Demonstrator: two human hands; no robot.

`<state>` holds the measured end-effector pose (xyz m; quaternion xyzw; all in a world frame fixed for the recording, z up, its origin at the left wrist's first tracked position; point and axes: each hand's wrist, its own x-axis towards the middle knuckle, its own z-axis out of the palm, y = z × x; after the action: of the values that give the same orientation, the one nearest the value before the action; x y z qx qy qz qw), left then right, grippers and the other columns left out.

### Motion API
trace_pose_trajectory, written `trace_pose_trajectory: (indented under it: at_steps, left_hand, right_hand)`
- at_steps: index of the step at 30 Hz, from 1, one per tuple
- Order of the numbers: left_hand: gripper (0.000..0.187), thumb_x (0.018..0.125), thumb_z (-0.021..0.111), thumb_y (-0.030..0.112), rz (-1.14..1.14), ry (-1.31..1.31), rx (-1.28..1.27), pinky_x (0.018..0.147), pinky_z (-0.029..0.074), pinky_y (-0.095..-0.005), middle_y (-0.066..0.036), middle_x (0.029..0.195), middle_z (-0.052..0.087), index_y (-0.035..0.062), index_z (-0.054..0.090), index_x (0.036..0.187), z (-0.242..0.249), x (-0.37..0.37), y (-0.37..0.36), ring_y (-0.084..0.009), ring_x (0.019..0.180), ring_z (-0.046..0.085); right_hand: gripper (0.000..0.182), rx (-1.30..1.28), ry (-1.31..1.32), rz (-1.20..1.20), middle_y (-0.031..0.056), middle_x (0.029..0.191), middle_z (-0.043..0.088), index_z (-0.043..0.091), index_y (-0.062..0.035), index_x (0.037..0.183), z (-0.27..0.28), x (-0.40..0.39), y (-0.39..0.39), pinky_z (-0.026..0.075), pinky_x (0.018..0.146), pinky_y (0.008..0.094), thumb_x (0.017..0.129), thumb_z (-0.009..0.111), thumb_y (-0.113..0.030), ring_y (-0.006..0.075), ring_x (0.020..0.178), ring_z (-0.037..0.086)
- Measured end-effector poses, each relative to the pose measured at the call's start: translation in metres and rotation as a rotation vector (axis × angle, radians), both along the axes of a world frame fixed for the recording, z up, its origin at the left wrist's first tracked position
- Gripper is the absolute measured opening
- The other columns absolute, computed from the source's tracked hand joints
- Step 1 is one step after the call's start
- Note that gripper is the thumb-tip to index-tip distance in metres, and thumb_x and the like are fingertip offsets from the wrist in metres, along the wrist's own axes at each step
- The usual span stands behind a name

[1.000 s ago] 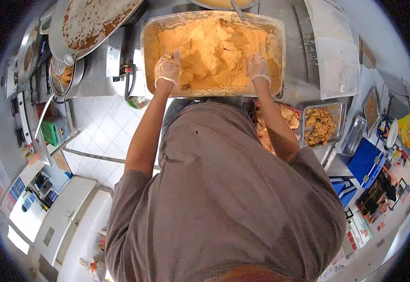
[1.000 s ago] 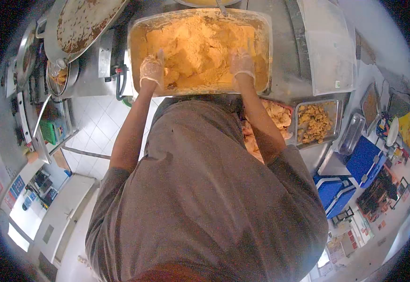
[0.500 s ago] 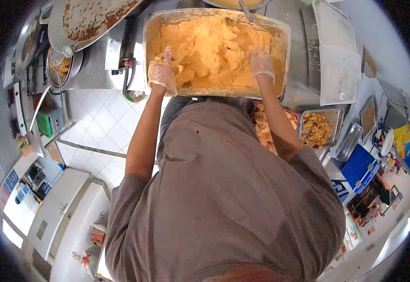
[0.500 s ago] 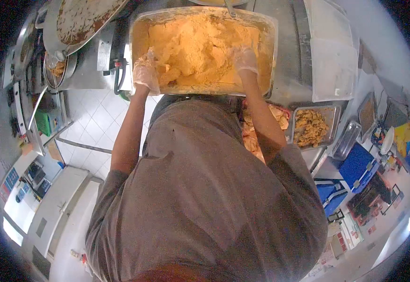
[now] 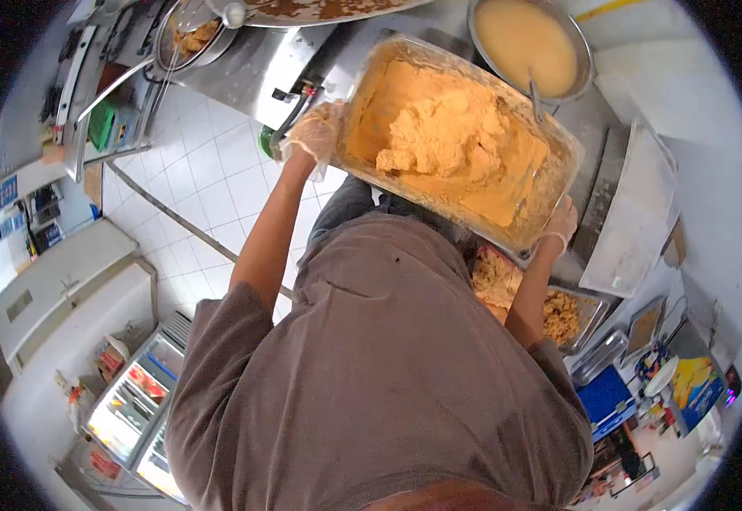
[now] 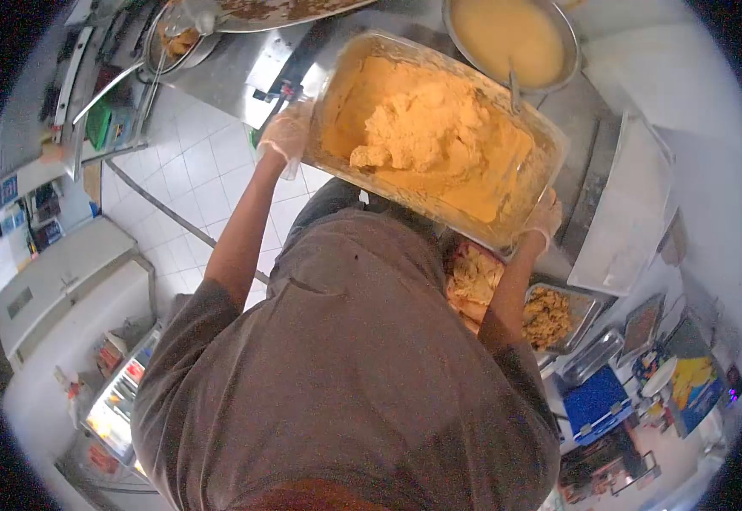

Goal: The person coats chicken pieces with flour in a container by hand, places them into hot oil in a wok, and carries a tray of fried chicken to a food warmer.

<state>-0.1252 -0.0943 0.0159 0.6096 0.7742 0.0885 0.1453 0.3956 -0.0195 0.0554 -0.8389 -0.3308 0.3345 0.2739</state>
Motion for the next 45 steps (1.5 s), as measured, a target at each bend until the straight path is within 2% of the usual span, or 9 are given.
trace_pose_trajectory:
  at_steps: [7, 8, 18, 29, 37, 39, 41, 43, 45]
  left_hand:
    - [0.049, 0.083, 0.052, 0.043, -0.097, -0.513, 0.179, 0.092, 0.044, -0.0364, -0.010, 0.116, 0.063, 0.0140, 0.057, 0.123, -0.034, 0.005, 0.002, -0.0259, 0.104, 0.059]
    - [0.042, 0.094, 0.044, 0.021, -0.083, -0.430, -0.079, 0.106, 0.036, -0.0279, -0.010, 0.133, 0.052, 0.0025, 0.049, 0.131, -0.012, 0.005, 0.001, -0.0194, 0.115, 0.053]
    - [0.042, 0.091, 0.050, 0.035, 0.087, -0.550, -0.137, 0.091, 0.045, -0.0342, -0.009, 0.122, 0.060, 0.0124, 0.056, 0.126, 0.010, -0.023, -0.114, -0.0221, 0.104, 0.058]
    - [0.038, 0.098, 0.037, 0.035, 0.430, -0.386, 0.051, 0.083, 0.047, -0.0429, -0.016, 0.099, 0.066, 0.0117, 0.061, 0.116, 0.045, -0.180, -0.334, -0.0345, 0.091, 0.062]
    - [0.042, 0.100, 0.039, 0.036, 0.719, -0.266, 0.449, 0.077, 0.049, -0.0354, -0.010, 0.094, 0.068, 0.0030, 0.063, 0.110, 0.049, -0.369, -0.544, -0.0243, 0.084, 0.063]
    - [0.044, 0.100, 0.040, 0.037, 0.854, -0.387, 0.628, 0.075, 0.049, -0.0326, -0.007, 0.092, 0.067, 0.0025, 0.064, 0.110, 0.060, -0.409, -0.589, -0.0206, 0.080, 0.061]
    - [0.044, 0.099, 0.041, 0.037, 1.133, -0.510, 0.208, 0.083, 0.048, -0.0342, -0.009, 0.107, 0.065, 0.0014, 0.061, 0.117, 0.140, -0.440, -0.615, -0.0212, 0.094, 0.061]
    - [0.047, 0.103, 0.028, 0.034, 0.805, -0.251, 0.500, 0.084, 0.048, -0.0313, -0.007, 0.109, 0.066, 0.0003, 0.054, 0.123, 0.082, -0.503, -0.681, -0.0189, 0.096, 0.060]
    - [0.047, 0.103, 0.029, 0.034, 0.812, 0.083, 0.091, 0.087, 0.047, -0.0302, -0.007, 0.115, 0.063, -0.0004, 0.052, 0.124, 0.100, -0.545, -0.711, -0.0186, 0.100, 0.059]
  right_hand:
    - [0.039, 0.307, 0.763, -0.001, 0.0096, 0.104, 0.063, 0.057, -0.0016, 0.114, 0.052, -0.054, -0.028, 0.053, 0.069, 0.0327, 0.094, 0.050, -0.035, 0.0219, 0.084, 0.063]
    - [0.039, 0.332, 0.789, 0.023, 0.0095, 0.104, 0.063, 0.057, -0.0018, 0.114, 0.055, -0.055, -0.032, 0.053, 0.069, 0.0326, 0.094, 0.050, -0.035, 0.0218, 0.084, 0.063]
    - [0.042, 0.105, 0.258, 0.156, 0.0100, 0.101, 0.064, 0.058, 0.0004, 0.113, 0.051, -0.019, -0.088, 0.054, 0.065, 0.0327, 0.097, 0.045, -0.036, 0.0223, 0.081, 0.064]
    - [0.044, 0.087, 0.431, 0.255, 0.0080, 0.097, 0.066, 0.059, 0.0001, 0.114, 0.117, -0.279, -0.186, 0.052, 0.066, 0.0317, 0.096, 0.046, -0.038, 0.0190, 0.077, 0.064]
    - [0.040, 0.165, 0.668, 0.647, 0.0052, 0.092, 0.064, 0.061, -0.0009, 0.112, 0.000, -0.513, -0.187, 0.049, 0.070, 0.0312, 0.097, 0.047, -0.034, 0.0173, 0.080, 0.060]
    - [0.032, -0.008, 0.294, 0.675, 0.0059, 0.094, 0.063, 0.059, -0.0045, 0.111, 0.090, -0.624, -0.247, 0.049, 0.074, 0.0302, 0.100, 0.040, -0.027, 0.0177, 0.085, 0.061]
    - [0.029, 0.126, -0.144, 1.138, 0.0063, 0.098, 0.063, 0.059, -0.0066, 0.107, 0.021, -0.696, -0.233, 0.048, 0.078, 0.0293, 0.100, 0.038, -0.025, 0.0172, 0.092, 0.060]
    - [0.028, 0.209, -0.273, 1.372, 0.0068, 0.101, 0.062, 0.059, -0.0084, 0.103, 0.004, -0.770, -0.243, 0.047, 0.081, 0.0294, 0.099, 0.037, -0.025, 0.0171, 0.097, 0.060]
    - [0.027, 0.216, -0.051, 1.404, 0.0074, 0.102, 0.062, 0.059, -0.0100, 0.101, 0.030, -0.857, -0.285, 0.047, 0.084, 0.0305, 0.098, 0.038, -0.026, 0.0174, 0.102, 0.059]
